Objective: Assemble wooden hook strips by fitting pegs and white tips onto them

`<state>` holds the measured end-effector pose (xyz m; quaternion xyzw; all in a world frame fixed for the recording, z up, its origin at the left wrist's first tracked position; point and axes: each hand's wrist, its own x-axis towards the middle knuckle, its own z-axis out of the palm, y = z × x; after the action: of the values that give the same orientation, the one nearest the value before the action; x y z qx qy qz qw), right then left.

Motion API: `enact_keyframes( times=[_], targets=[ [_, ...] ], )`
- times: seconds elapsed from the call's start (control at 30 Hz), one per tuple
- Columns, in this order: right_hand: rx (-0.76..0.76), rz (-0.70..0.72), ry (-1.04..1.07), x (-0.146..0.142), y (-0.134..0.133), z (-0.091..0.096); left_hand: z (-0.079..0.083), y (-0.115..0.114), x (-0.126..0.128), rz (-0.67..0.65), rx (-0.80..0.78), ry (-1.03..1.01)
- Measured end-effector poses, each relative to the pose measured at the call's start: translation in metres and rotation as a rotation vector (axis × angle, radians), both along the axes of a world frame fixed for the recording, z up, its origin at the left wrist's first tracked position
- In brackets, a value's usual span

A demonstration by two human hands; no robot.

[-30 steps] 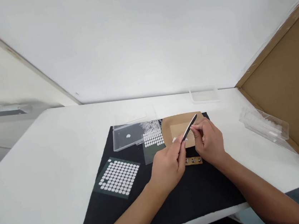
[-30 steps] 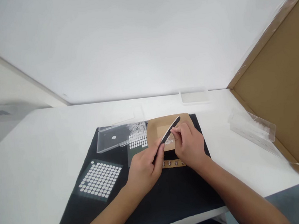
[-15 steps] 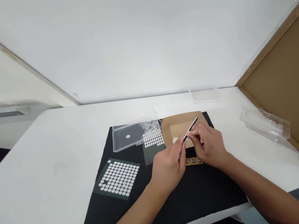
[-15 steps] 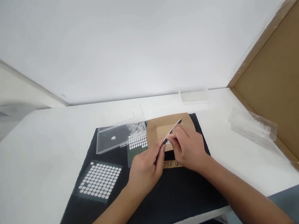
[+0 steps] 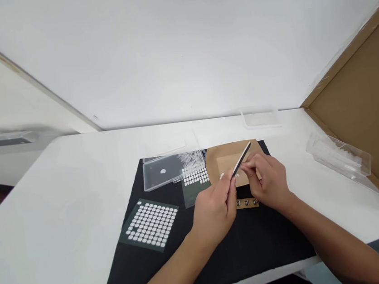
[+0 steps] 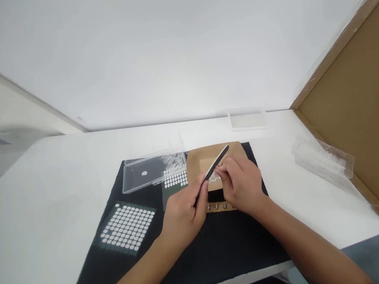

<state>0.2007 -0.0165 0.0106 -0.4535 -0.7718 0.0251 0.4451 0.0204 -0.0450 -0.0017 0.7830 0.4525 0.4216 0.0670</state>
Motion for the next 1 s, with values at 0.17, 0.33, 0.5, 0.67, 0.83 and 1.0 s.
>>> enact_keyframes(
  times=[0.17, 0.33, 0.5, 0.67, 0.83, 1.0],
  targets=[
    [0.002, 0.01, -0.058, -0.0015, -0.0014, 0.0015, -0.0021, 0.0005, -0.001, 0.005, -0.002, 0.017],
    [0.053, -0.036, -0.035, -0.0008, 0.0011, -0.0004, -0.0029, 0.0016, -0.0018, 0.016, -0.006, 0.049],
    [0.022, -0.008, -0.071, 0.0007, 0.0024, -0.0011, -0.002, 0.0012, -0.0009, 0.005, 0.02, 0.046],
    [0.04, -0.022, -0.059, -0.0004, 0.0032, 0.0003, -0.0023, 0.0012, 0.0, 0.022, 0.051, 0.055],
    [0.055, -0.073, -0.058, 0.0008, 0.0043, 0.0, -0.0019, 0.0013, -0.0001, 0.026, 0.062, 0.069],
    [0.006, 0.018, -0.112, 0.0019, 0.0046, -0.0005, -0.0017, 0.001, -0.0005, 0.027, 0.05, 0.082]
  ],
)
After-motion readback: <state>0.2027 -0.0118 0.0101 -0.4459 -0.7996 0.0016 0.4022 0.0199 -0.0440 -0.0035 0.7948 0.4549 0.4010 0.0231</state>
